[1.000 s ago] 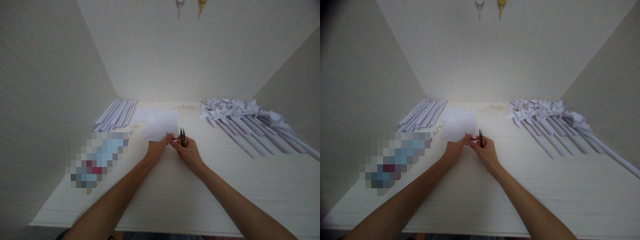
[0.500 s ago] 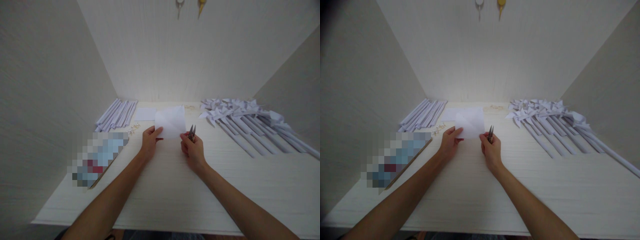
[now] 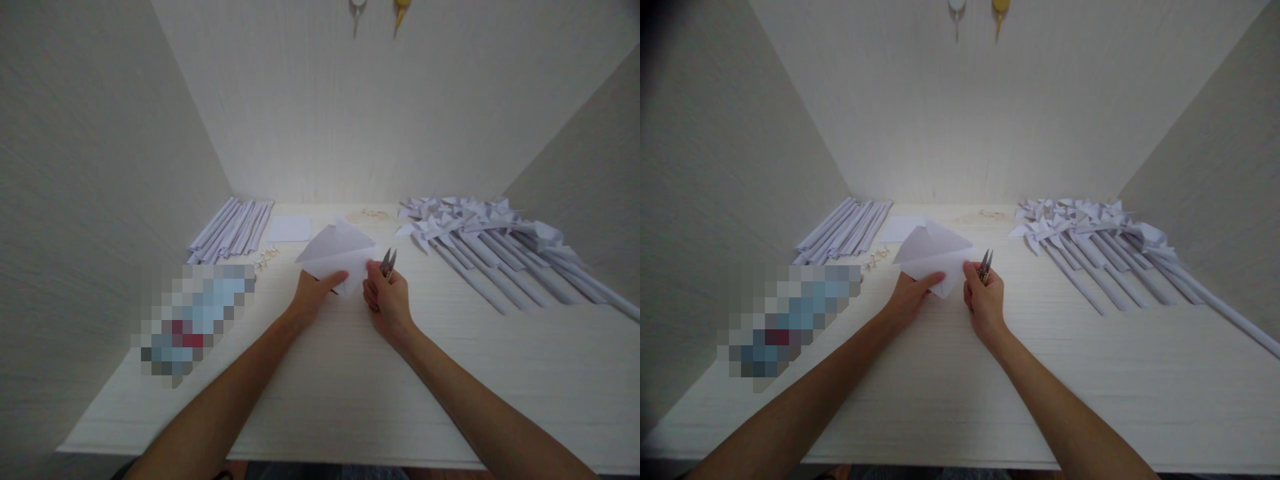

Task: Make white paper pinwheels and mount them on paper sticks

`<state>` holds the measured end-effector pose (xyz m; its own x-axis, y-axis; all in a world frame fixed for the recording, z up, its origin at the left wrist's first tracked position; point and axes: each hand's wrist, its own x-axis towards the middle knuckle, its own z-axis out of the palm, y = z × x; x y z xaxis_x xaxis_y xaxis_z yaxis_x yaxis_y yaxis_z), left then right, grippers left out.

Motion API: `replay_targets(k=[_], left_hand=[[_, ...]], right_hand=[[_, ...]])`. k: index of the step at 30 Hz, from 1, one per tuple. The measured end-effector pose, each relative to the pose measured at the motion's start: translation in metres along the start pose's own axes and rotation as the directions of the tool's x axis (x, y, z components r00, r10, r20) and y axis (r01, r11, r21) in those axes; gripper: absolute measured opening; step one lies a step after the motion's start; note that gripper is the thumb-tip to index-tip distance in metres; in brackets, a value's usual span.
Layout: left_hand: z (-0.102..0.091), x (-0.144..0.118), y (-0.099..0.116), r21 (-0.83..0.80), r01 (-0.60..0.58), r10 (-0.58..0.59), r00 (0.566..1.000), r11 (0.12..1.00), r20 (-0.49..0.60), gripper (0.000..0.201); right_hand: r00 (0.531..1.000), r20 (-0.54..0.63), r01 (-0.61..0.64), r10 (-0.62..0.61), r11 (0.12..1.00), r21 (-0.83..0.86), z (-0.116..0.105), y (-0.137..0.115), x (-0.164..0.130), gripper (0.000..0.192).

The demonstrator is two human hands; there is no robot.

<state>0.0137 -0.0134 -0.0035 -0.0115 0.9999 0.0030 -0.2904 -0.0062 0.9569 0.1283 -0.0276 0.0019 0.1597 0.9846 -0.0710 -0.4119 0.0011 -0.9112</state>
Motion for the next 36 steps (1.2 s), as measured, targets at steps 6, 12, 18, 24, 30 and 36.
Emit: replay_targets(k=[6,12,18,24,30,36], left_hand=[[-0.0004,0.0034,0.0010,0.024,-0.042,0.044,0.993,0.999,-0.110,0.021],[0.0019,0.0010,0.0031,0.047,-0.017,0.021,0.997,0.999,-0.080,0.018],[0.0032,0.0005,0.0049,0.061,-0.072,0.082,0.979,0.996,-0.185,0.021],[0.0004,0.0044,0.0012,0.020,-0.112,0.113,0.964,0.994,-0.239,0.021],[-0.0018,0.0070,-0.0005,-0.044,-0.086,0.072,0.965,0.995,-0.251,0.022],[-0.0014,0.0060,-0.0001,-0.010,-0.072,0.067,0.970,0.997,-0.233,0.023]], right_hand=[[0.980,0.199,0.022,0.029,0.969,-0.248,0.0048,0.0090,-0.0089,0.032],[0.976,0.212,0.016,0.043,0.962,-0.271,0.0045,0.0088,-0.0085,0.032],[0.972,0.223,-0.011,0.070,0.966,-0.258,0.0049,0.0087,-0.0078,0.021],[0.975,0.210,-0.011,0.069,0.965,-0.263,0.0070,0.0061,-0.0093,0.019],[0.975,0.208,-0.024,0.075,0.971,-0.237,0.0068,0.0059,-0.0089,0.018],[0.977,0.202,-0.030,0.072,0.979,-0.202,0.0053,0.0067,-0.0097,0.016]])
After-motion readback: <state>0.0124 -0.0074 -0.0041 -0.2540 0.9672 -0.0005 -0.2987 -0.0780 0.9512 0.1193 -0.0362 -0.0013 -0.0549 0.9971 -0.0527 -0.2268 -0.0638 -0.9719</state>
